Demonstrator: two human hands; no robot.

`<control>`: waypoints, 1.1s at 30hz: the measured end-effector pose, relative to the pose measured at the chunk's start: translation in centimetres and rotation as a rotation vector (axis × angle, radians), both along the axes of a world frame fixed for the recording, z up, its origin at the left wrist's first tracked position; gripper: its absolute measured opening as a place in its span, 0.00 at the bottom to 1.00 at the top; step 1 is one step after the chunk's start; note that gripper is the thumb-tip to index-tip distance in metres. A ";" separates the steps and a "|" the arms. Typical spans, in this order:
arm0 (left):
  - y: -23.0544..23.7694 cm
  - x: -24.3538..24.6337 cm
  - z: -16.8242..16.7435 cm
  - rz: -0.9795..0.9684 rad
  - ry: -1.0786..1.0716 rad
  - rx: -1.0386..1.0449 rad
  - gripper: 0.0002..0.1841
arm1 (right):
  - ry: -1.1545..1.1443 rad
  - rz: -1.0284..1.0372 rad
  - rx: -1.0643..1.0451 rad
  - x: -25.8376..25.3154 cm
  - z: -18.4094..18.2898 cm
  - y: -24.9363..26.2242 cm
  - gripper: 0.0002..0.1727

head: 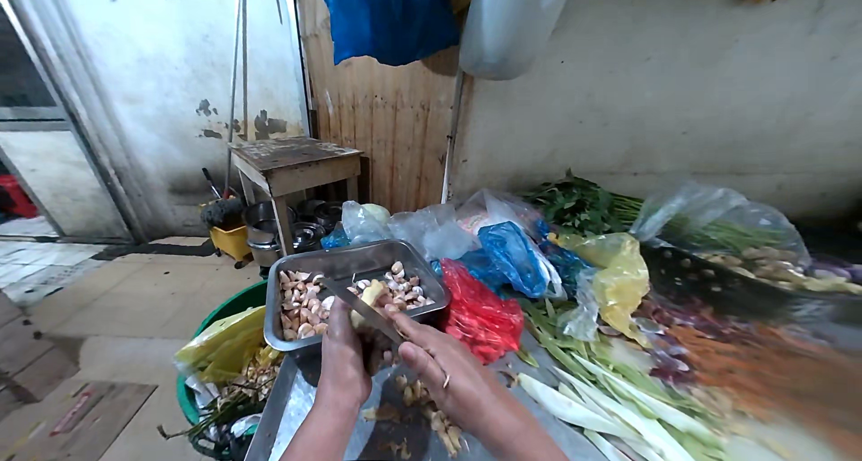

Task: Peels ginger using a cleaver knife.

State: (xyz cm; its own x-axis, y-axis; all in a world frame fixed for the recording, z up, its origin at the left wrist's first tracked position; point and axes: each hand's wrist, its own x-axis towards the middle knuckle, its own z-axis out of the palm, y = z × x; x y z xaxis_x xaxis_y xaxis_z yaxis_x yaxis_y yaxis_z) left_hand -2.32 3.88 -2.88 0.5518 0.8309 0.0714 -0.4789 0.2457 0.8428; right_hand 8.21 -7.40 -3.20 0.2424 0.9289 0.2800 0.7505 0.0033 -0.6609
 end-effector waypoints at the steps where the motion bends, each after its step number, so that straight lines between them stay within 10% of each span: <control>1: 0.0 0.0 -0.1 0.004 -0.008 0.002 0.38 | 0.005 -0.010 -0.026 0.0 0.1 0.0 0.49; 33: -1.1 0.7 -1.5 0.109 0.029 0.123 0.32 | -0.025 -0.126 -0.055 -0.7 -0.3 0.4 0.50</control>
